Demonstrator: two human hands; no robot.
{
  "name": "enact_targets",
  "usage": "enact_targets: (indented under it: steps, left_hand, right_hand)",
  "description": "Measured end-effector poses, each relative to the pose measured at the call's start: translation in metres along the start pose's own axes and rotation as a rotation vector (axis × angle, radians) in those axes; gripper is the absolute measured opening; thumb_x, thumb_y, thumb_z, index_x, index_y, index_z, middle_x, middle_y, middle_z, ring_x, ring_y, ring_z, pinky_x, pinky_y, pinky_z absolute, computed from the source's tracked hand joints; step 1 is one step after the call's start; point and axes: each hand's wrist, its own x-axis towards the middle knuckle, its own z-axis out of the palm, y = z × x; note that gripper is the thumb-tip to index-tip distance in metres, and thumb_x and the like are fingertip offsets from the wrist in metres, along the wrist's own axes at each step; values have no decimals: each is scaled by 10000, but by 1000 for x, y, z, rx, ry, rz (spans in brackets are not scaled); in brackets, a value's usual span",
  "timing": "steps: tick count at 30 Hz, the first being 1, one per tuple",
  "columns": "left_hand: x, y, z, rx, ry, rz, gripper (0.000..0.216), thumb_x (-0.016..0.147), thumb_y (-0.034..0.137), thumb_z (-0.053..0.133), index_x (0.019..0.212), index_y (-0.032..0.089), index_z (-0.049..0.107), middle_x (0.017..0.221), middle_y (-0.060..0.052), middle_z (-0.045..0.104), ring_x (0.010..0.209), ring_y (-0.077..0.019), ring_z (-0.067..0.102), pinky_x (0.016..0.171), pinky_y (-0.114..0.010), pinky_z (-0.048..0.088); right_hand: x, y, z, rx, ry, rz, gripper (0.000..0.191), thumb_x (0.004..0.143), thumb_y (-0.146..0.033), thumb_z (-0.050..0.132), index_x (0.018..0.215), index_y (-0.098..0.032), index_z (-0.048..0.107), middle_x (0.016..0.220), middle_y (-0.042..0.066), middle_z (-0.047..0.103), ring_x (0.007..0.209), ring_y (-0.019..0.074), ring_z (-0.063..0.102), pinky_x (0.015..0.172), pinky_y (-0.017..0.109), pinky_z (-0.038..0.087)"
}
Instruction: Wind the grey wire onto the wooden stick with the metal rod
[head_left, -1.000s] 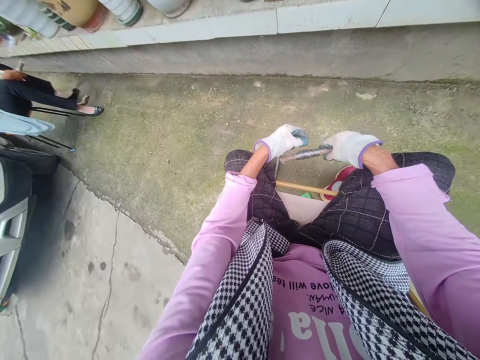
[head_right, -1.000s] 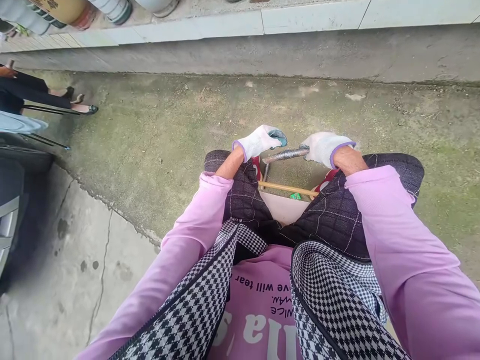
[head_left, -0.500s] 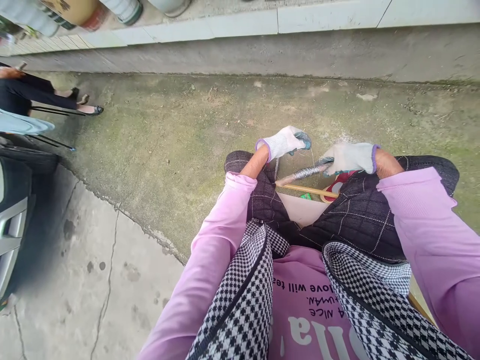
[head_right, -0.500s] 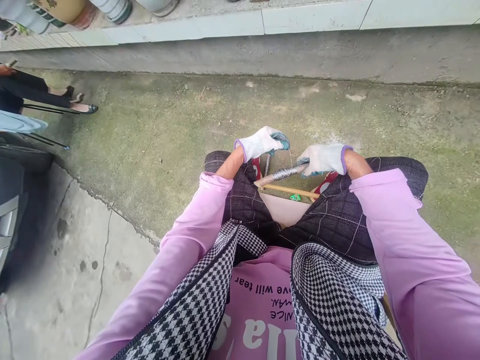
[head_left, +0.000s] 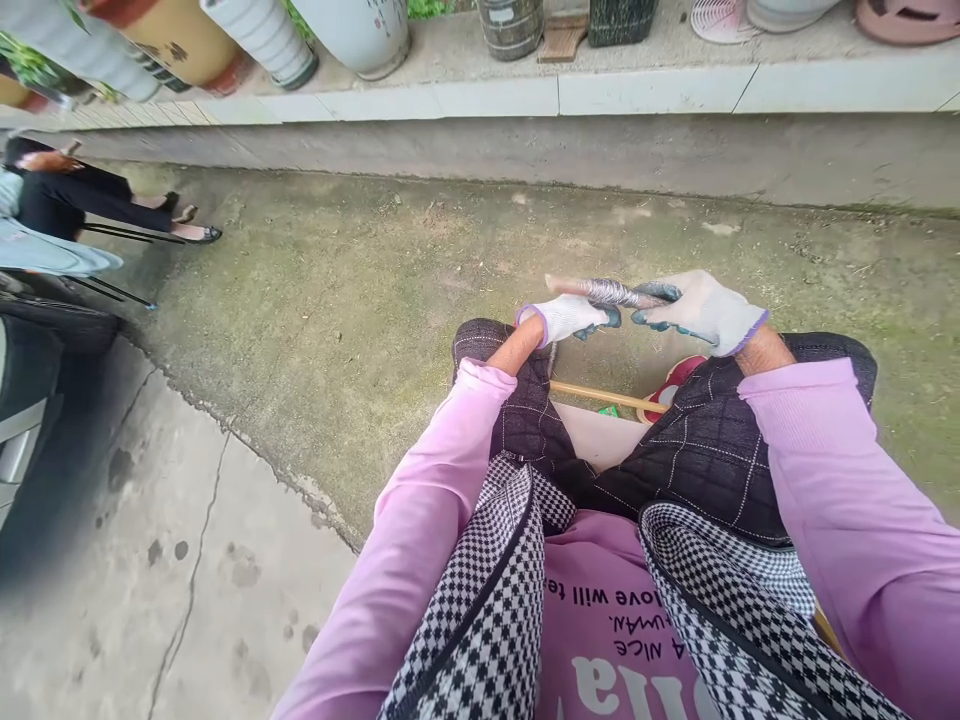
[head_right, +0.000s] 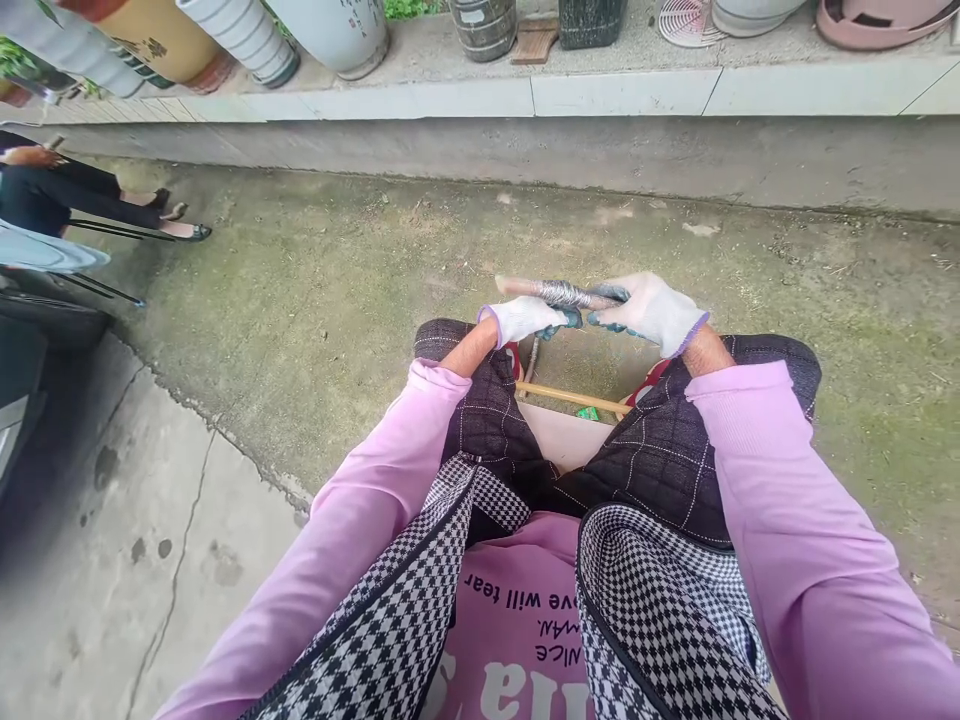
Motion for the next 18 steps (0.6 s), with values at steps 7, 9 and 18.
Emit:
enact_targets:
  steps: [7, 9, 18]
  left_hand:
    - [-16, 22, 4, 24, 21, 21, 202, 1031, 66, 735, 903, 189, 831, 626, 69, 608, 589, -104, 510, 592, -196, 430]
    - [-19, 24, 2, 62, 69, 12, 213, 1001, 69, 747, 839, 200, 793, 612, 69, 589, 582, -105, 502, 587, -208, 411]
    - [-14, 21, -10, 143, 134, 61, 310, 970, 10, 799, 731, 201, 747, 670, 18, 634, 728, -134, 457, 719, -315, 433]
  right_hand:
    - [20, 6, 2, -381, 144, 158, 84, 969, -294, 937, 988, -301, 856, 745, 57, 672, 893, 341, 733, 860, 421, 587]
    - [22, 3, 6, -483, 84, 190, 162, 1002, -237, 924, 917, -291, 797, 740, 63, 643, 862, 333, 711, 901, 460, 578]
    - [8, 6, 7, -519, -221, 168, 260, 879, -73, 950, 799, -279, 813, 647, -8, 672, 678, 203, 565, 749, 379, 456]
